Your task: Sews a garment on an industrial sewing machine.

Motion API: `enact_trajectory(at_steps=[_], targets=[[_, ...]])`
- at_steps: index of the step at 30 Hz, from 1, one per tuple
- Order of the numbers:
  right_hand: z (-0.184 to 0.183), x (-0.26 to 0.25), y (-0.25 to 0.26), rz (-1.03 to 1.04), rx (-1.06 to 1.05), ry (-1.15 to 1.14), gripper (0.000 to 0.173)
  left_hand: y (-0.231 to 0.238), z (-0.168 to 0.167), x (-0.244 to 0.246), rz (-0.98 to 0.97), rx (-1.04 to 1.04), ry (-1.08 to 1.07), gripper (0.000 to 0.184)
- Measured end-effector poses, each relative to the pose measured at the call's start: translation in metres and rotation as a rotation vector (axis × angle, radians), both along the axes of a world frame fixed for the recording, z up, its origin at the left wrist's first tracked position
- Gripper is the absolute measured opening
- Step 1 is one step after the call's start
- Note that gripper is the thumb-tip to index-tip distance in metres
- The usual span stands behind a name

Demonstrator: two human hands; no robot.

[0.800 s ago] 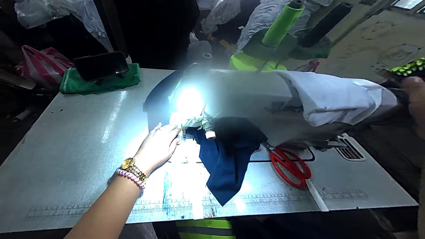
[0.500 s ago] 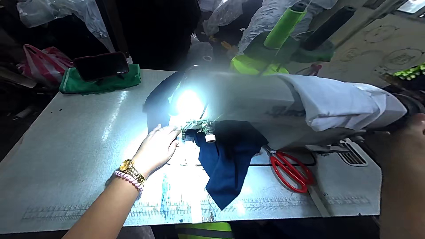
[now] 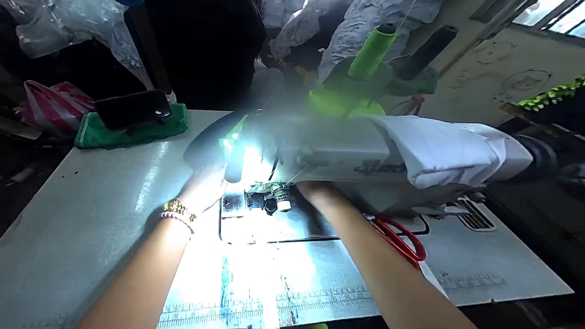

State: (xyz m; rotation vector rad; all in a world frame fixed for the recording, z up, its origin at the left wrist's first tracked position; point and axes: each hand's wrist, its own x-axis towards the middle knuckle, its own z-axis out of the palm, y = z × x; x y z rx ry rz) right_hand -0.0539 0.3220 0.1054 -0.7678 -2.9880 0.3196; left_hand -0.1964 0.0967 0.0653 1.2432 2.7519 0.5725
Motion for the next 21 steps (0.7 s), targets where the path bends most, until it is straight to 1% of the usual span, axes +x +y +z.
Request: enact_trajectory(at_steps=[2, 3, 5, 6, 8, 9, 11, 12, 13, 14, 15, 16, 17, 18, 19, 20, 21], targets=[[0.003, -0.004, 0.022, -0.087, 0.064, 0.052, 0.050, -0.007, -0.010, -0.024, 0.088, 0.025, 0.047, 0.038], [0.008, -0.001, 0.028, -0.123, 0.089, 0.063, 0.051, -0.010, -0.001, -0.030, 0.137, -0.010, 0.026, 0.040], [0.020, 0.007, 0.033, -0.177, 0.068, -0.061, 0.050, -0.012, 0.012, -0.036, 0.199, -0.066, -0.063, 0.043], [0.021, 0.011, 0.036, -0.169, 0.075, -0.143, 0.047, -0.012, 0.014, -0.037, 0.214, -0.053, -0.090, 0.044], [0.006, 0.028, 0.043, -0.112, 0.139, -0.262, 0.044, -0.008, 0.014, -0.033, 0.259, -0.004, -0.099, 0.044], [-0.009, 0.039, 0.046, -0.085, 0.201, -0.229, 0.041, -0.005, 0.018, -0.026, 0.297, 0.019, -0.094, 0.047], [-0.039, 0.059, 0.053, -0.002, 0.387, -0.001, 0.029, 0.006, 0.039, -0.007, 0.350, 0.031, -0.100, 0.055], [-0.047, 0.065, 0.056, 0.037, 0.472, 0.093, 0.024, 0.012, 0.050, 0.002, 0.356, 0.006, -0.113, 0.053], [-0.051, 0.067, 0.057, 0.062, 0.510, 0.144, 0.021, 0.017, 0.057, 0.008, 0.343, -0.036, -0.117, 0.047], [-0.050, 0.066, 0.058, 0.073, 0.495, 0.166, 0.019, 0.023, 0.055, 0.010, 0.328, -0.056, -0.084, 0.040], [-0.048, 0.064, 0.058, 0.078, 0.437, 0.179, 0.019, 0.030, 0.040, 0.005, 0.320, -0.032, 0.008, 0.035], [-0.046, 0.060, 0.057, 0.074, 0.364, 0.169, 0.021, 0.039, 0.010, -0.009, 0.330, 0.051, 0.184, 0.029], [-0.043, 0.055, 0.056, 0.087, 0.310, 0.169, 0.024, 0.046, -0.003, -0.023, 0.340, 0.052, 0.215, 0.028], [-0.041, 0.049, 0.054, 0.118, 0.283, 0.186, 0.025, 0.049, -0.001, -0.034, 0.353, 0.017, 0.157, 0.029], [-0.037, 0.041, 0.047, 0.140, 0.266, 0.192, 0.026, 0.047, 0.009, -0.043, 0.378, -0.008, 0.061, 0.031], [-0.033, 0.033, 0.035, 0.133, 0.247, 0.163, 0.028, 0.044, 0.017, -0.053, 0.413, -0.023, -0.006, 0.032], [-0.027, 0.025, 0.021, 0.115, 0.227, 0.080, 0.031, 0.040, 0.019, -0.063, 0.456, 0.008, -0.049, 0.031]])
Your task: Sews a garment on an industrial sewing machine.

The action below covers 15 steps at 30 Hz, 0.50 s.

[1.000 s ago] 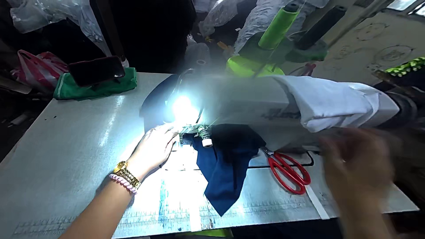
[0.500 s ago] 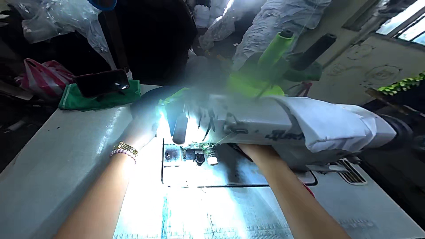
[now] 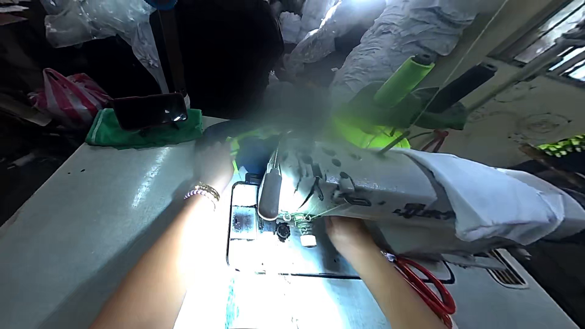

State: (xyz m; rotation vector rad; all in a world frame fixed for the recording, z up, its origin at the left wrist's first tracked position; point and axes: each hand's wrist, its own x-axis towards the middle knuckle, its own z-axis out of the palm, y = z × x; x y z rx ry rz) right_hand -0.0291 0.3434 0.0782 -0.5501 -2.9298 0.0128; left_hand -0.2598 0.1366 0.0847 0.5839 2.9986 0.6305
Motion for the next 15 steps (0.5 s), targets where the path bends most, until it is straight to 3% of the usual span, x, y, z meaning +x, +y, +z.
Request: enact_trajectory(at_steps=[4, 7, 10, 13, 15], targets=[[0.033, -0.034, -0.052, -0.086, -0.240, -0.573, 0.045, -0.011, -0.001, -0.019, 0.074, 0.144, -0.004, 0.032], [0.001, -0.031, -0.047, -0.071, -0.360, -0.432, 0.040, -0.014, 0.006, -0.016, 0.069, 0.161, 0.009, 0.031], [0.012, -0.018, -0.060, -0.191, -0.601, -0.284, 0.034, -0.015, 0.005, -0.015, 0.067, 0.179, -0.030, 0.031], [-0.014, -0.018, -0.047, -0.139, -0.558, -0.359, 0.036, -0.014, 0.004, -0.017, 0.074, 0.159, -0.055, 0.031], [-0.011, -0.014, -0.052, -0.193, -0.652, -0.261, 0.035, -0.015, 0.005, -0.015, 0.047, 0.139, -0.075, 0.030]])
